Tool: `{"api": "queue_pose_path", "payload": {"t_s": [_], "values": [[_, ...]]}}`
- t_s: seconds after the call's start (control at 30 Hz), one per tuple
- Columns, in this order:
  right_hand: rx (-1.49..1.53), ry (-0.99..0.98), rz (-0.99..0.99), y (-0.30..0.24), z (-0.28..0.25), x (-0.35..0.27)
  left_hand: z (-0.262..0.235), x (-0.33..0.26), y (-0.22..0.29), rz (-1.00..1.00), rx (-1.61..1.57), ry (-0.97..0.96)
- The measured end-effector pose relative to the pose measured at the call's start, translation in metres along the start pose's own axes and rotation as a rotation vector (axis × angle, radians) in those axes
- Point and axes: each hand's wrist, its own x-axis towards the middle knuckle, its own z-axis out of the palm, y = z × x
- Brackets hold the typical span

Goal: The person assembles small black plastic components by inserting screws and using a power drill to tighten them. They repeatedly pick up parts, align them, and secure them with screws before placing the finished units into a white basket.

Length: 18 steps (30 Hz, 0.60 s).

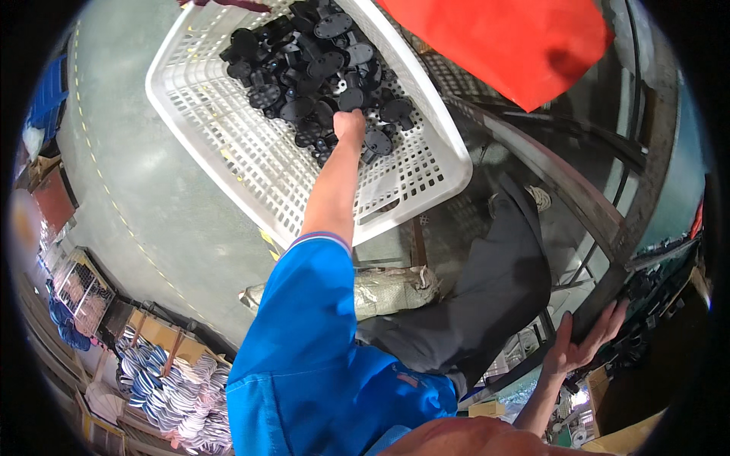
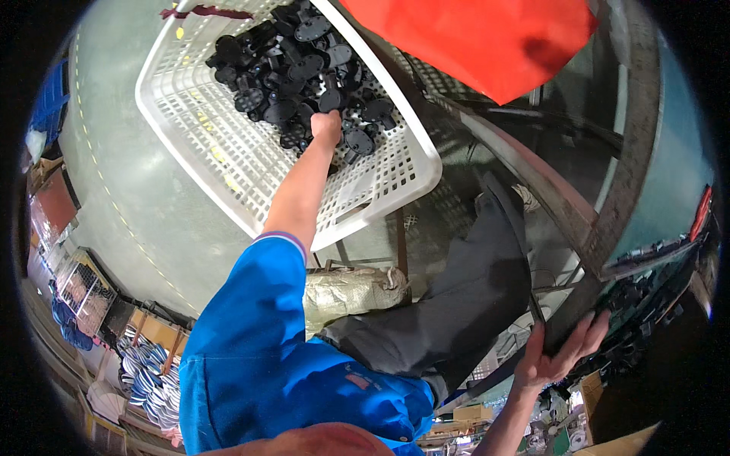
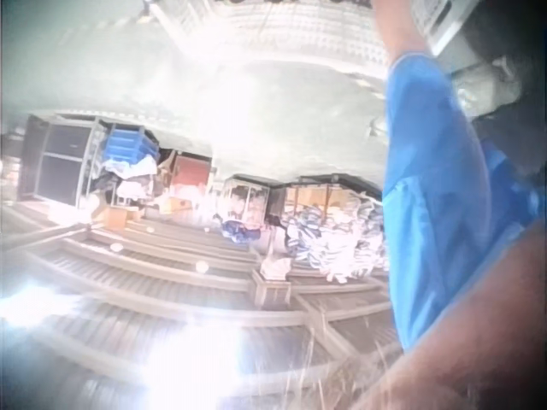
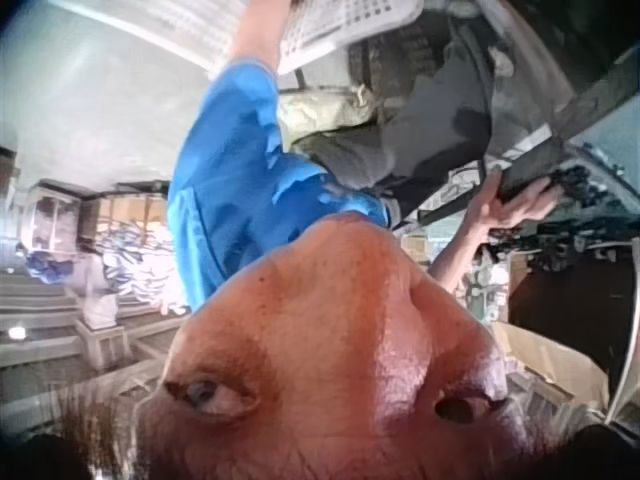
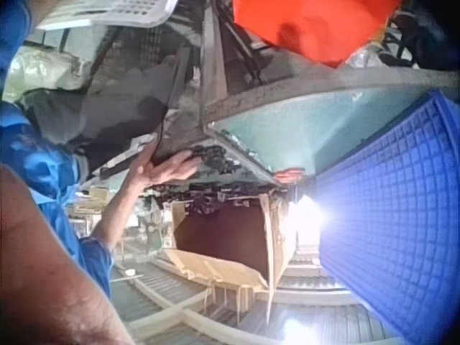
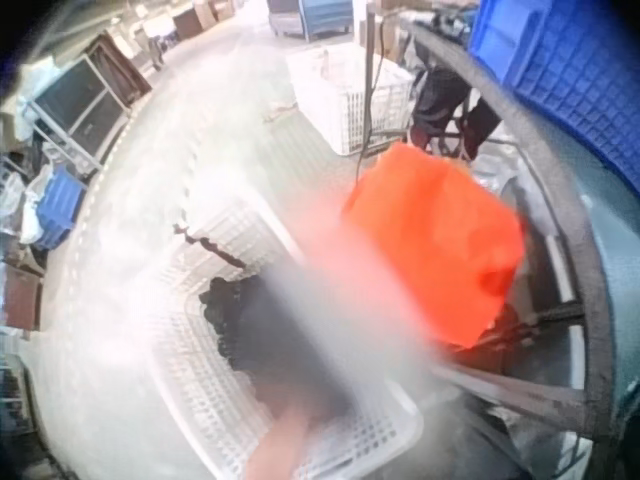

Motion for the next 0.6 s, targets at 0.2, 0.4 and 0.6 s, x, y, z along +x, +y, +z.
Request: {"api": "queue_pose_path", "payload": {"t_s": [0.2, 0.4, 0.6], "values": [[0.109, 0.101, 0.018, -0.018, 0.009, 0.01, -0.137, -0.122, 0.039, 0.687, 0.017, 0.005], [0.26, 0.391, -0.336, -0.059, -0.012, 0.008, -0.272, -0.308, 0.079, 1.256, -0.152, -0.593], [0.98, -0.742, 0.037, -0.131, 0.003, -0.003, -0.299, -0.393, 0.071, 1.147, -0.308, -1.054]]}}
